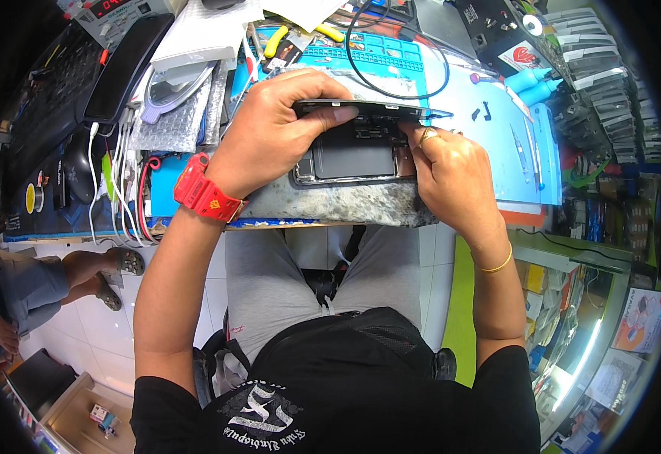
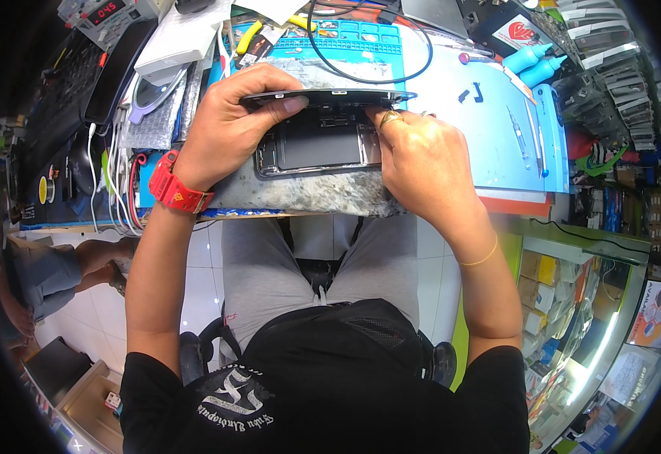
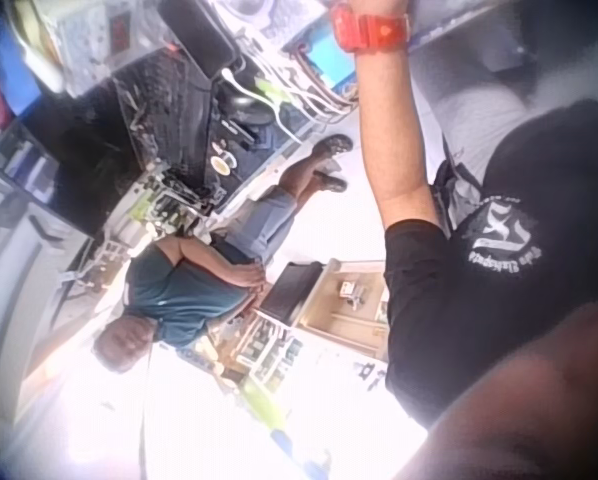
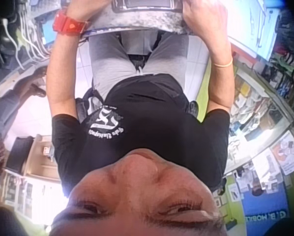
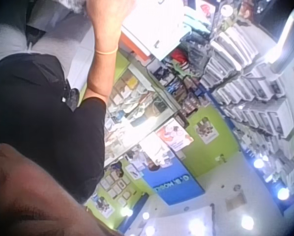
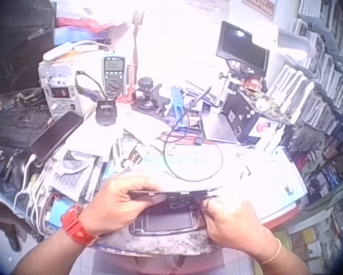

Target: The person repairs a mobile phone by using a brush to clean components and applying thin adhesive tape to the phone frame.

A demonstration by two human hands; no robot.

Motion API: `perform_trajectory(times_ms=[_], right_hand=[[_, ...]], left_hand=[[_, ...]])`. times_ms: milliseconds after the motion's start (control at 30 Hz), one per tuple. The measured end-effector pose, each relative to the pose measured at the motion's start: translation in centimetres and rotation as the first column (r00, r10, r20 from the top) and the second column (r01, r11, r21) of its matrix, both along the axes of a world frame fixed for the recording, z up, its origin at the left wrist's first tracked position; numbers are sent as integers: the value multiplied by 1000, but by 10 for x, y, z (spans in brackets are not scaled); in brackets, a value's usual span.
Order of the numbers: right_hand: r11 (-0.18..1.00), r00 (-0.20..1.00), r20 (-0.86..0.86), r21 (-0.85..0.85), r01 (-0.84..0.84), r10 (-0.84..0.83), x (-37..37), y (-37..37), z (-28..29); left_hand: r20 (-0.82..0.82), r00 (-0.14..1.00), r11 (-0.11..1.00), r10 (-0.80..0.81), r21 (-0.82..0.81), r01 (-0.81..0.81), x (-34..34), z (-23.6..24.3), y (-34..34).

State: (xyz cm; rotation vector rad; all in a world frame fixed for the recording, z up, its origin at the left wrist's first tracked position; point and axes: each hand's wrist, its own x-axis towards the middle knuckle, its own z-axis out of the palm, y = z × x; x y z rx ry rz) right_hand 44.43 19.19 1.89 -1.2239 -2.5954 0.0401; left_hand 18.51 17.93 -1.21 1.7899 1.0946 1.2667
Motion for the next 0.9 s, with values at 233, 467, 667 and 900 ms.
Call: perform_trajectory(times_ms=[233,467,667,900], right_hand=[[1000,999,-31,7,-12,12,-1,0,-1],[1000,1000,15,1,7,-7,-4,-1,0],[998,994,105,60,-13,6,-12,2,5],[992,985,173,120,-30,9,-22,4,4]], left_hand=[[1,1000,1000,-3,-16,3,0,0,0],[0,1000,1000,-12,-10,12,0,1,0],[35,999,999,-13,-36,14,1,-1,1],[31,1000,999,-2,-36,3,1,-2,1]])
